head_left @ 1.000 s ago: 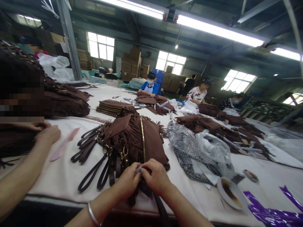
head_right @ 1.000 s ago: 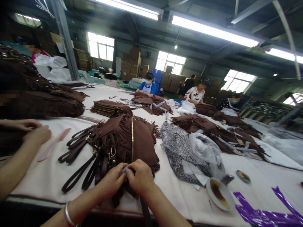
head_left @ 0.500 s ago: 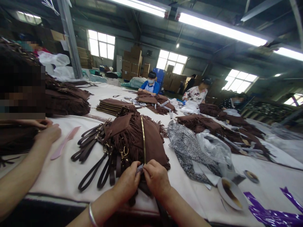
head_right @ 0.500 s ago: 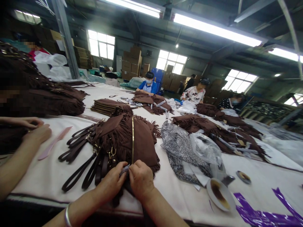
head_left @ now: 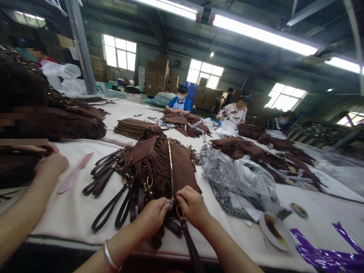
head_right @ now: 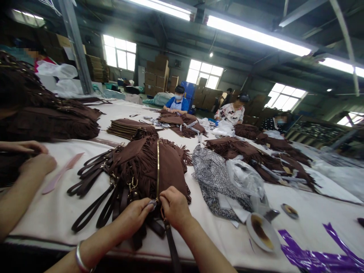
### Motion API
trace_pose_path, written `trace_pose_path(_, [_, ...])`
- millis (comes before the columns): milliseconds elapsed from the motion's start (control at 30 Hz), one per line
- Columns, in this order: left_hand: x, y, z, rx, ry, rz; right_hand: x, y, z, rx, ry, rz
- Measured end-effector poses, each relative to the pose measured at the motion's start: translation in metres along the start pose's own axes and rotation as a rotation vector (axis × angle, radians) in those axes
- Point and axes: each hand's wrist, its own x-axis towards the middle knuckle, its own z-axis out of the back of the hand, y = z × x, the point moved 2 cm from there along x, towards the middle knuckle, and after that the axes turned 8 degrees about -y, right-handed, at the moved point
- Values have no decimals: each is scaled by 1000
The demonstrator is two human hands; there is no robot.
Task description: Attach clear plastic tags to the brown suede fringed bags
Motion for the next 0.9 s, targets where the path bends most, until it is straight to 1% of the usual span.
trace_pose_path(33, [0, -1, 0, 3, -7, -2, 0, 1, 0, -13, 30, -2])
trace_pose_path(100, [0, -1, -1, 5, -17, -8, 0, 1, -5, -42, 64, -54])
trace_pose_path(200, [-1, 1, -3, -9, -31, -32, -4, -1, -15, -42, 69, -155])
trace_pose_path(333, [-3, 5, -6, -7, -58, -65, -8, -5, -24, 49, 47, -267])
trace_pose_path(600, [-3, 10, -10, -2, -109, -60, -11, -7, -30, 198, 74, -471])
trace_pose_path(667, [-3, 8, -9, 0, -108, -45, -12, -7, -31, 256, 62, -487])
trace_pose_path(767, [-3, 4, -7, 23, -81, -8, -14, -5, -31, 275, 2, -484])
trace_pose_path(900, [-4, 1, -5, 64, -51, 24, -17, 2, -25, 297, -53, -417])
